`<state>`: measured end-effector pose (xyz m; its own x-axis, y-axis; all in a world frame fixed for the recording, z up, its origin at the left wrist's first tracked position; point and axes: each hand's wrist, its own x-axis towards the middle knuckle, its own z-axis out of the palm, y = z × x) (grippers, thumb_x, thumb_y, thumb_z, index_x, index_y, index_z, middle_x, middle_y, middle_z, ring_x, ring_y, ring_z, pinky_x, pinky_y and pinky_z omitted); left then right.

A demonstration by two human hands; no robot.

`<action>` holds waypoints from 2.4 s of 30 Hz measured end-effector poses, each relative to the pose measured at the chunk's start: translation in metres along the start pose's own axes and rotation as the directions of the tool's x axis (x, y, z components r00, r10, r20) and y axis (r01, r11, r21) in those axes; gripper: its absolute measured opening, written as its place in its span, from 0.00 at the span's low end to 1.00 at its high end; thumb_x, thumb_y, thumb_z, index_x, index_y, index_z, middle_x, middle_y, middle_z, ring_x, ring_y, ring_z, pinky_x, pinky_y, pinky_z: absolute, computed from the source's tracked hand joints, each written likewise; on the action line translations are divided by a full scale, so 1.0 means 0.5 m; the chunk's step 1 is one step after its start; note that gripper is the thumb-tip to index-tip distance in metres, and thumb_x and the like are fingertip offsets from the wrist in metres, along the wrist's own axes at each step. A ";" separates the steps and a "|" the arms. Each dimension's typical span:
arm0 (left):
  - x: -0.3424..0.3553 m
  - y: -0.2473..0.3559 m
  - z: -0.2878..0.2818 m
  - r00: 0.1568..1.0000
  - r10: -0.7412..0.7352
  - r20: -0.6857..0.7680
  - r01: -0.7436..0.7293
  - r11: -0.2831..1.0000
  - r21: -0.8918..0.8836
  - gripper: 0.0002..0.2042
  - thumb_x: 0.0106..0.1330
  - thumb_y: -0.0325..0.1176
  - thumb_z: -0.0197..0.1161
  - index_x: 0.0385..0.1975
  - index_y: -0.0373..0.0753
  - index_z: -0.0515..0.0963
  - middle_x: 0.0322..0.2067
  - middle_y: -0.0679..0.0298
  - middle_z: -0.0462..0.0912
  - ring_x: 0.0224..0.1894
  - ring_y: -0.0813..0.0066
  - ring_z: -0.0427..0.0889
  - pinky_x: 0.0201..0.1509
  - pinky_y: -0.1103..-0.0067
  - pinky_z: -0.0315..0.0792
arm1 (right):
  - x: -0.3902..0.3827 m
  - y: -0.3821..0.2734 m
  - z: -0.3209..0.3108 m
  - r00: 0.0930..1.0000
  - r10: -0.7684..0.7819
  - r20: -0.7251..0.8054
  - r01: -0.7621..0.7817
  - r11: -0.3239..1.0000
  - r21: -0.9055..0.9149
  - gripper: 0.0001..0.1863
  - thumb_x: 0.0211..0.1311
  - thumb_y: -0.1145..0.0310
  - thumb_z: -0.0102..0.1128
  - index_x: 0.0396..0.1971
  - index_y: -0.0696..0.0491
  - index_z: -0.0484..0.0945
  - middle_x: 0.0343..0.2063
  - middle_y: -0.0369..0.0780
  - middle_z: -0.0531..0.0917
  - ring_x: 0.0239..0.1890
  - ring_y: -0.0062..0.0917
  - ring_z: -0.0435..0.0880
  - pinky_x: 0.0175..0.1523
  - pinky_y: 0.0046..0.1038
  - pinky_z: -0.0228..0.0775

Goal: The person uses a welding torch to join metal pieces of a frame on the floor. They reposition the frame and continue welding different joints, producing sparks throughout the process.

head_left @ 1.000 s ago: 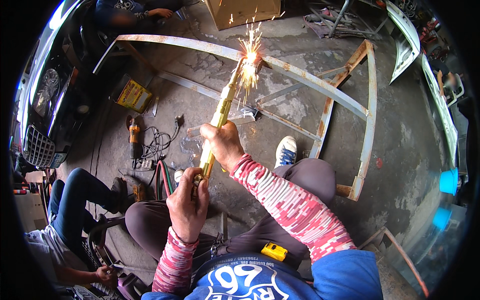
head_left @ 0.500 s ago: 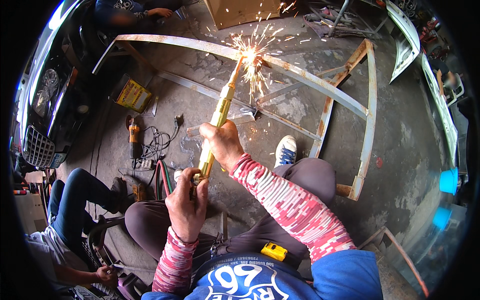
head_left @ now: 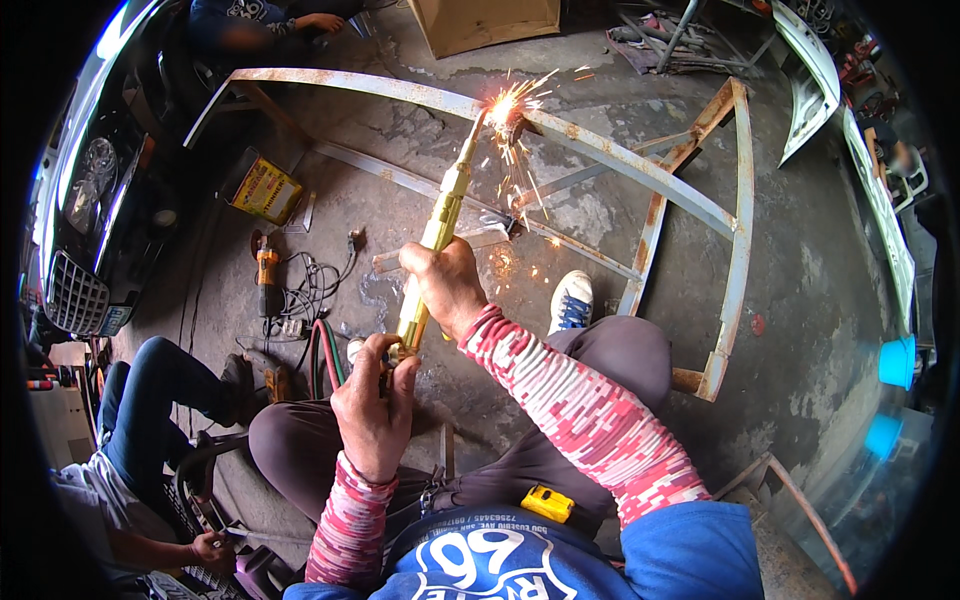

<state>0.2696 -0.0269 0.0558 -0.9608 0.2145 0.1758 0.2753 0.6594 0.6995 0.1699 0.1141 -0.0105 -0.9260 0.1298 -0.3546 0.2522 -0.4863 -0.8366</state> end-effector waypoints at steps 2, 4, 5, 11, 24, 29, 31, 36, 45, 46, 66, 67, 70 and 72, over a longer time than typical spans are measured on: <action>0.000 0.000 0.000 1.000 0.001 -0.001 -0.001 1.000 0.003 0.14 0.70 0.27 0.69 0.52 0.34 0.77 0.32 0.51 0.82 0.27 0.61 0.85 0.33 0.75 0.76 | 0.002 0.001 -0.001 1.000 0.001 -0.003 -0.001 1.000 0.002 0.14 0.55 0.63 0.62 0.21 0.60 0.76 0.18 0.39 0.79 0.20 0.26 0.80 0.29 0.30 0.74; 0.001 -0.001 0.001 1.000 -0.026 0.008 0.026 1.000 -0.016 0.14 0.70 0.27 0.69 0.52 0.34 0.77 0.32 0.50 0.83 0.28 0.60 0.86 0.33 0.74 0.77 | 0.004 0.002 -0.001 1.000 -0.008 -0.013 0.008 1.000 0.004 0.14 0.55 0.63 0.62 0.21 0.60 0.76 0.18 0.39 0.79 0.20 0.26 0.80 0.29 0.31 0.74; 0.001 -0.001 0.001 1.000 -0.010 0.003 0.010 1.000 -0.008 0.14 0.70 0.27 0.69 0.52 0.34 0.77 0.32 0.51 0.83 0.28 0.60 0.86 0.33 0.74 0.77 | 0.004 0.002 -0.001 1.000 -0.018 -0.011 0.018 1.000 -0.003 0.14 0.55 0.63 0.62 0.21 0.60 0.76 0.18 0.39 0.79 0.20 0.26 0.80 0.29 0.31 0.74; 0.000 -0.001 -0.001 1.000 0.014 -0.007 -0.014 1.000 0.003 0.13 0.69 0.27 0.69 0.51 0.34 0.77 0.30 0.51 0.82 0.27 0.61 0.85 0.33 0.74 0.77 | -0.002 0.006 0.000 1.000 -0.014 -0.014 0.013 1.000 -0.018 0.14 0.56 0.62 0.62 0.22 0.59 0.77 0.18 0.38 0.79 0.19 0.24 0.79 0.28 0.30 0.73; -0.003 -0.001 -0.006 1.000 -0.024 0.011 0.024 1.000 -0.009 0.13 0.69 0.26 0.69 0.51 0.34 0.77 0.31 0.52 0.83 0.27 0.64 0.84 0.33 0.75 0.76 | -0.001 0.002 0.004 1.000 -0.018 -0.002 0.018 0.998 -0.064 0.13 0.57 0.62 0.61 0.19 0.56 0.77 0.18 0.36 0.79 0.19 0.21 0.78 0.26 0.27 0.71; 0.000 0.002 -0.002 0.999 -0.038 0.019 0.039 0.999 -0.035 0.14 0.69 0.24 0.67 0.53 0.33 0.77 0.32 0.51 0.83 0.30 0.62 0.86 0.36 0.74 0.77 | -0.005 -0.006 0.005 0.999 -0.028 -0.019 0.028 1.000 0.006 0.11 0.57 0.64 0.61 0.23 0.55 0.77 0.19 0.35 0.78 0.20 0.21 0.78 0.27 0.26 0.71; 0.003 0.003 0.002 1.000 -0.017 0.006 0.017 0.998 -0.061 0.14 0.69 0.23 0.65 0.54 0.33 0.77 0.32 0.51 0.84 0.31 0.61 0.86 0.38 0.73 0.78 | -0.004 -0.009 0.007 0.997 -0.079 -0.005 0.079 0.995 0.060 0.10 0.57 0.64 0.61 0.24 0.55 0.77 0.18 0.35 0.77 0.19 0.21 0.78 0.26 0.27 0.72; 0.007 0.006 -0.005 0.999 -0.013 0.029 0.014 0.999 -0.044 0.15 0.68 0.21 0.63 0.54 0.33 0.77 0.32 0.50 0.84 0.31 0.61 0.86 0.38 0.73 0.77 | -0.001 -0.011 0.004 1.000 -0.009 -0.004 0.009 1.000 0.024 0.13 0.56 0.64 0.62 0.19 0.56 0.75 0.17 0.34 0.77 0.19 0.21 0.77 0.27 0.27 0.71; 0.010 0.008 -0.014 0.999 0.001 0.043 0.001 0.999 -0.049 0.14 0.68 0.21 0.63 0.52 0.33 0.78 0.31 0.51 0.84 0.30 0.61 0.86 0.37 0.73 0.78 | -0.003 -0.009 0.003 1.000 0.001 -0.019 -0.001 1.000 -0.025 0.12 0.54 0.64 0.61 0.20 0.58 0.77 0.19 0.35 0.78 0.21 0.22 0.76 0.30 0.29 0.70; 0.010 0.008 -0.014 0.999 0.003 0.042 -0.001 0.999 -0.050 0.14 0.68 0.21 0.63 0.52 0.33 0.78 0.31 0.51 0.84 0.30 0.61 0.86 0.37 0.73 0.78 | -0.004 -0.010 0.003 1.000 0.006 -0.016 -0.007 1.000 -0.023 0.12 0.53 0.63 0.61 0.20 0.58 0.77 0.19 0.35 0.78 0.21 0.22 0.76 0.30 0.29 0.70; 0.013 0.006 -0.013 0.999 0.005 0.052 0.000 0.996 -0.084 0.14 0.68 0.22 0.63 0.52 0.34 0.77 0.31 0.52 0.84 0.29 0.60 0.86 0.35 0.72 0.78 | 0.003 -0.011 -0.002 1.000 0.014 0.012 -0.014 1.000 0.008 0.12 0.58 0.63 0.63 0.28 0.58 0.80 0.20 0.38 0.79 0.20 0.24 0.79 0.29 0.28 0.73; 0.013 0.006 -0.014 0.998 -0.006 0.059 0.011 0.995 -0.096 0.14 0.68 0.22 0.63 0.52 0.34 0.77 0.31 0.52 0.84 0.29 0.60 0.86 0.35 0.72 0.78 | 0.002 -0.010 -0.002 1.000 0.019 0.014 -0.019 1.000 0.010 0.12 0.59 0.63 0.63 0.29 0.58 0.80 0.20 0.37 0.79 0.20 0.24 0.79 0.29 0.27 0.73; 0.013 0.007 -0.015 0.997 -0.019 0.070 0.027 0.994 -0.108 0.14 0.68 0.23 0.63 0.52 0.34 0.77 0.32 0.52 0.85 0.29 0.60 0.86 0.35 0.72 0.78 | 0.001 -0.009 -0.002 0.999 0.026 0.023 -0.027 0.999 0.027 0.12 0.60 0.63 0.63 0.31 0.58 0.80 0.20 0.37 0.79 0.21 0.23 0.79 0.29 0.27 0.73; 0.015 0.007 -0.016 0.998 0.001 0.057 0.004 0.996 -0.089 0.14 0.68 0.23 0.63 0.53 0.34 0.77 0.32 0.52 0.85 0.29 0.60 0.86 0.35 0.72 0.78 | 0.001 -0.010 -0.002 0.999 0.028 0.027 -0.028 0.999 0.032 0.13 0.60 0.63 0.63 0.33 0.59 0.81 0.20 0.37 0.79 0.21 0.23 0.79 0.29 0.27 0.73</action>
<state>0.2632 -0.0286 0.0650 -0.9570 0.2559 0.1367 0.2671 0.5932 0.7594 0.1685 0.1176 -0.0071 -0.9259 0.0929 -0.3661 0.2693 -0.5173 -0.8123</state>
